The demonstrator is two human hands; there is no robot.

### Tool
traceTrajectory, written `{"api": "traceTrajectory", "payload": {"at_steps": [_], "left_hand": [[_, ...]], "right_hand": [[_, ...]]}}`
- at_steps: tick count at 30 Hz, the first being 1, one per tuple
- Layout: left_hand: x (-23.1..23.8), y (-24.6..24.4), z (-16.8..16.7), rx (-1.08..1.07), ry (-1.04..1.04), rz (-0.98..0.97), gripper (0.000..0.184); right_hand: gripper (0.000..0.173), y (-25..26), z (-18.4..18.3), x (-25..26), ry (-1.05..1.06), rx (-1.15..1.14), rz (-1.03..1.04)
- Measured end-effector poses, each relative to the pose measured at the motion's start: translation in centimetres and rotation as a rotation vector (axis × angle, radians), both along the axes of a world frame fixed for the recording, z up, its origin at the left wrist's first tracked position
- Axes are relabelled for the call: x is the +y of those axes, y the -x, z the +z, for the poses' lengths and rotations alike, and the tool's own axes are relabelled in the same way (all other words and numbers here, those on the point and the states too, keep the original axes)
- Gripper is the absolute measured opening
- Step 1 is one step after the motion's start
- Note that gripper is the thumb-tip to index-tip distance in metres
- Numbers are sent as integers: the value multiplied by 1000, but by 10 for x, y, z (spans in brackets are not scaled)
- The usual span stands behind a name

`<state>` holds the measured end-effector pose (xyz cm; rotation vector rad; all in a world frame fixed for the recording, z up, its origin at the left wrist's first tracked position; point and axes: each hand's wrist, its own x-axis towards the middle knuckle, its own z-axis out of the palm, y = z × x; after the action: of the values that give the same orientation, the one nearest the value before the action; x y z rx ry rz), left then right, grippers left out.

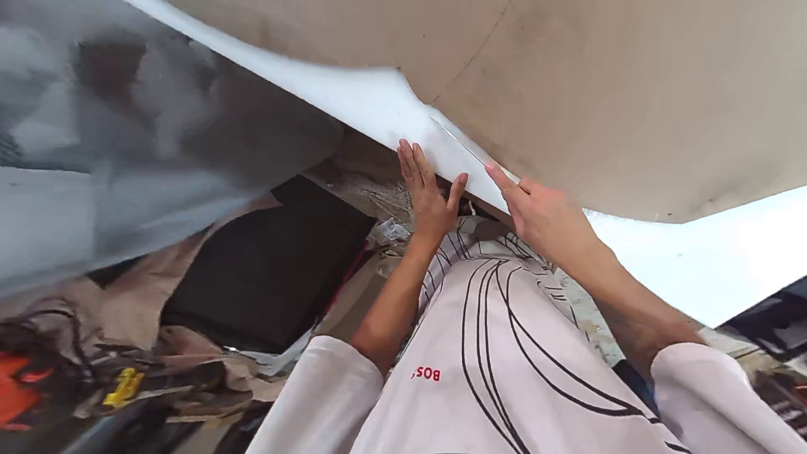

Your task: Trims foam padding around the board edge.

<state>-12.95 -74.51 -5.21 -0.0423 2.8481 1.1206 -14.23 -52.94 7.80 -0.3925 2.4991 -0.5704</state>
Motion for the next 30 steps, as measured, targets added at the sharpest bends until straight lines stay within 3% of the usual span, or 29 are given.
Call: {"api": "traceTrajectory", "payload": {"at_steps": [30], "left_hand": [[4, -1, 1, 31, 11, -4, 101]], "right_hand": [[68, -8, -5, 4, 57, -13, -4]]}}
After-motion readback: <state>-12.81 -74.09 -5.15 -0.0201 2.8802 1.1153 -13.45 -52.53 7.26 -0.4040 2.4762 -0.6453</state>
